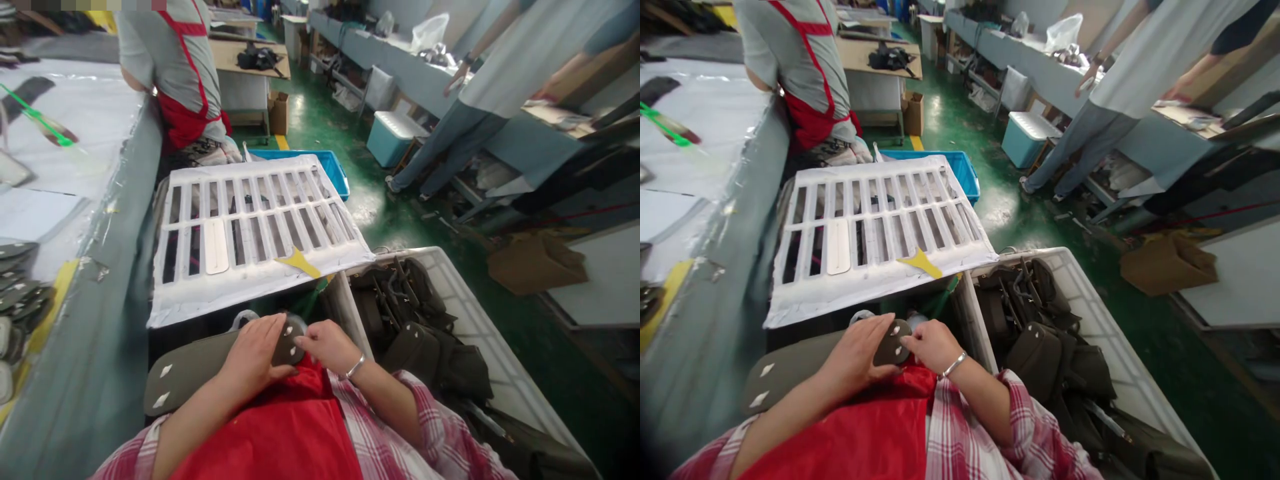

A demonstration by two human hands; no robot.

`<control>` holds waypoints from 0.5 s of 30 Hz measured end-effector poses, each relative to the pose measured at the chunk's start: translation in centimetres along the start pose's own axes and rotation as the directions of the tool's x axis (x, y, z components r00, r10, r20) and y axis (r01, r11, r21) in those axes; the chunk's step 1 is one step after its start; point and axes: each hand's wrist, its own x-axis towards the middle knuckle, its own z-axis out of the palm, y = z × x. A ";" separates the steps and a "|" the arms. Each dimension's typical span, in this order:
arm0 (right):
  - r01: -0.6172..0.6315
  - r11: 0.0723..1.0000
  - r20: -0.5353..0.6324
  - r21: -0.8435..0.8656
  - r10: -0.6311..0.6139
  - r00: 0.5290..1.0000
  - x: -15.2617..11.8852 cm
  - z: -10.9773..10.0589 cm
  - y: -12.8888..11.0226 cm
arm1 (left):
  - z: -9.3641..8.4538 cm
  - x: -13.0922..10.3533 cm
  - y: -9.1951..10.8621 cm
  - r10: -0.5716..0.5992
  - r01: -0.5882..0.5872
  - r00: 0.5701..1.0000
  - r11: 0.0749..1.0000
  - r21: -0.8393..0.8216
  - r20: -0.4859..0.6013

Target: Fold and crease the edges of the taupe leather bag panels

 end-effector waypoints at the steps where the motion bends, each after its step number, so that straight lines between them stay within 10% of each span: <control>1: 0.003 1.000 0.007 0.020 -0.003 1.000 0.0 0.0 0.1 | 0.0 0.2 0.1 -0.003 0.003 1.000 1.000 -0.006 0.005; 15: 0.011 0.999 0.039 0.030 -0.013 0.999 0.3 -0.5 0.3 | 0.3 1.1 -0.1 -0.014 0.016 0.999 0.997 -0.071 0.030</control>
